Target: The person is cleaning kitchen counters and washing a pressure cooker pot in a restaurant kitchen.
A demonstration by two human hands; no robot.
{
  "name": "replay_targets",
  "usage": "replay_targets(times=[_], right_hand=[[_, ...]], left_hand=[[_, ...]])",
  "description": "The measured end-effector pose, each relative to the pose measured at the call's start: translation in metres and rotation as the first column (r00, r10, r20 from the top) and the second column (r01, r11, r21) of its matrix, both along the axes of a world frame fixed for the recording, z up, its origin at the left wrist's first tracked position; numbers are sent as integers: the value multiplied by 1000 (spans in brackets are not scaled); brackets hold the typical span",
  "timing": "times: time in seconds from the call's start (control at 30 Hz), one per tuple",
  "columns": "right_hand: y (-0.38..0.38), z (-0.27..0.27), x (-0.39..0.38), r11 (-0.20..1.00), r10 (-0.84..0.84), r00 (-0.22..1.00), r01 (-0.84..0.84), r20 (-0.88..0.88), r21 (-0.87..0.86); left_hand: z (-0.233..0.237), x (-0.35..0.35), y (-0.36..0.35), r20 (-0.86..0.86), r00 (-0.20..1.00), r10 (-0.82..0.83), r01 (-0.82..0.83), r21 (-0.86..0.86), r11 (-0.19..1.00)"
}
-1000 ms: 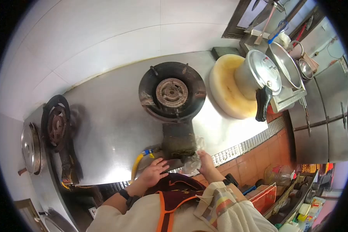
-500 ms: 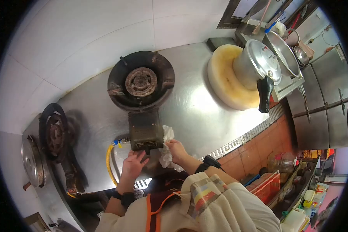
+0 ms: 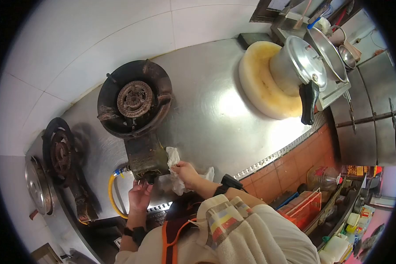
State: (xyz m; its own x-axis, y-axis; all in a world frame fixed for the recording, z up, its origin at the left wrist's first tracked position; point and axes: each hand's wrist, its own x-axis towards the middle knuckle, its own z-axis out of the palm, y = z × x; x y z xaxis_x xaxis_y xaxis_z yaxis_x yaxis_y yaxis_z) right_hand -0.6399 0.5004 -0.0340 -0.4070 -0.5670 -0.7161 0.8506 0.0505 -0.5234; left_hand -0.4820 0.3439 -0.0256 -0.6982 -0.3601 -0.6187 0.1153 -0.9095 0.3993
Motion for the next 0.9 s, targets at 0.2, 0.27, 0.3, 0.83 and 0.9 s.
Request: replay_targets(times=[0.2, 0.27, 0.3, 0.83, 0.9], right_hand=[[30, 18, -48, 917, 380, 696, -199, -609, 344], [43, 7, -81, 965, 222, 714, -63, -664, 255], [41, 3, -93, 980, 126, 715, 19, -688, 199], [-62, -33, -164, 783, 511, -541, -27, -668, 621], [-66, -39, -193, 814, 536, -448, 50, -715, 579]], left_hand=[[2, 0, 3, -49, 998, 31, -26, 98, 995], [4, 0, 5, -54, 998, 9, -2, 132, 991], [4, 1, 2, -73, 997, -9, 21, 163, 986], [12, 97, -64, 172, 985, 13, -33, 112, 993], [7, 117, -66, 255, 964, 76, -107, 111, 988]])
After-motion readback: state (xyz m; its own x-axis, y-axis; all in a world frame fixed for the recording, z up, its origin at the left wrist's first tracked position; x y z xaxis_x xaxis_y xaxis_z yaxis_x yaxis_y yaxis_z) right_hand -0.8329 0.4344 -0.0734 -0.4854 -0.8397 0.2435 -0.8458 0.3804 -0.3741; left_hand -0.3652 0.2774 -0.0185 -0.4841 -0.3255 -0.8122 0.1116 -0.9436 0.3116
